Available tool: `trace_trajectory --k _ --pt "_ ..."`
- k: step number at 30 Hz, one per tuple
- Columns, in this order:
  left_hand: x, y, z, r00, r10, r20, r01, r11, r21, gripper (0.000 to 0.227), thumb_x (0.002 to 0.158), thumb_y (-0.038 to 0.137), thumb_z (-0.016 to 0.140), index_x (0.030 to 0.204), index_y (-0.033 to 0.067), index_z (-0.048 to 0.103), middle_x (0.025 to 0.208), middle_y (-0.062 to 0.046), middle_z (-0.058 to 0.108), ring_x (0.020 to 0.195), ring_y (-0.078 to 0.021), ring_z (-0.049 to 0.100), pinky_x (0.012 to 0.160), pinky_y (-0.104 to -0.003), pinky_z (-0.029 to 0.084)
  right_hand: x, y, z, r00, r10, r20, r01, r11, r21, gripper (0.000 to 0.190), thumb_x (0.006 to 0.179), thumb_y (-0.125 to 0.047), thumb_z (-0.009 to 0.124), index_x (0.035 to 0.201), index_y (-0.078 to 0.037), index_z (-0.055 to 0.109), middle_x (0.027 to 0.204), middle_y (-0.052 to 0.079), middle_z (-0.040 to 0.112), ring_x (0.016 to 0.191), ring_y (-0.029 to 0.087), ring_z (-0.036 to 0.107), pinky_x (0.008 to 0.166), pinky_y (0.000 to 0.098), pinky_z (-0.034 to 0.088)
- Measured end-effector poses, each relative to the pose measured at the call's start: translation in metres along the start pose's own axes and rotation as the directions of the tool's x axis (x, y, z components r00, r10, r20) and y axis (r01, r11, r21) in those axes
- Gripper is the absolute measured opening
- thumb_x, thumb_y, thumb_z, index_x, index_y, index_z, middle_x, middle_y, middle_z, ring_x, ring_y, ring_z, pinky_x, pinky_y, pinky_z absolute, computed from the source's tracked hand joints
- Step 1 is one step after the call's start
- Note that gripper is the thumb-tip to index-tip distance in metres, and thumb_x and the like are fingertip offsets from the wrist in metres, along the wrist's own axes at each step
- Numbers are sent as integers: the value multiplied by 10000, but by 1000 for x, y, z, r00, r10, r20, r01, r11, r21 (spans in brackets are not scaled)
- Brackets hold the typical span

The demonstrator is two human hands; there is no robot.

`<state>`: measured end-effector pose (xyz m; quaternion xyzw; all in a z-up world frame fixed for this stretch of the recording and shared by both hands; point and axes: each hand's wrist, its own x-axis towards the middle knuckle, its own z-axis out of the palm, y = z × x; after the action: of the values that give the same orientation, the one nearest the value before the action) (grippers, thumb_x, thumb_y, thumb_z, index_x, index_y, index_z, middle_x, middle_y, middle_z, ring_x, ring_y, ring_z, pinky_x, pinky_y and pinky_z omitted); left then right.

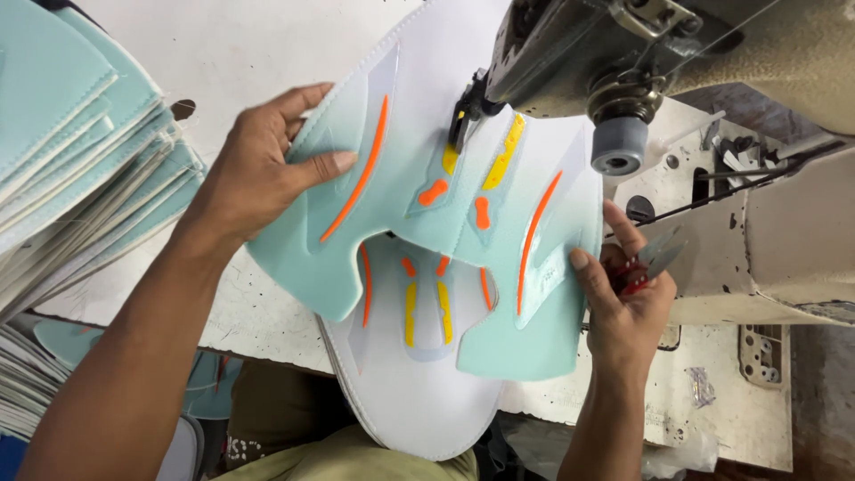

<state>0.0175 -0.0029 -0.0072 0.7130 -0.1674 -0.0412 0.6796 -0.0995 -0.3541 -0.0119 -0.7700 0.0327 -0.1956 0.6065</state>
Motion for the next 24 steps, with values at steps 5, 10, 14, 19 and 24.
trace_trajectory --k 5,10,14,19,24 --pt "19 1 1 999 44 1 -44 999 32 580 902 52 747 1434 -30 532 1162 -123 745 1043 -136 723 922 -287 612 18 0 3 1000 9 -15 -9 999 33 562 927 -75 790 1430 73 589 815 -44 604 706 15 512 657 168 399" --pt "35 -7 -2 997 76 -4 -76 996 42 569 913 50 745 1437 -29 537 1150 -122 750 1026 -134 732 901 -285 621 36 13 1 1000 4 0 -4 997 75 479 937 -26 803 1377 65 638 816 -65 533 705 17 455 651 170 353" --pt "44 -13 -3 995 104 -2 -104 992 75 563 921 68 751 1433 -25 538 1141 -121 752 1018 -144 747 887 -290 641 50 23 1 1000 28 -4 -28 996 90 382 944 -14 787 1295 48 650 832 -53 595 700 27 513 637 186 401" --pt "40 -18 -9 994 104 -38 -97 985 144 543 931 118 763 1421 7 556 1105 -104 754 980 -153 744 838 -290 635 55 31 7 999 -4 34 -4 977 213 270 976 -64 773 1203 25 655 829 -57 586 680 23 492 609 188 381" --pt "-27 -71 -31 843 4 -537 295 831 471 290 1149 235 650 1034 0 777 828 -114 727 727 -190 666 667 -339 513 -2 96 -10 983 132 -125 -131 991 17 301 1036 -243 679 1065 53 631 864 10 610 743 86 509 649 256 418"
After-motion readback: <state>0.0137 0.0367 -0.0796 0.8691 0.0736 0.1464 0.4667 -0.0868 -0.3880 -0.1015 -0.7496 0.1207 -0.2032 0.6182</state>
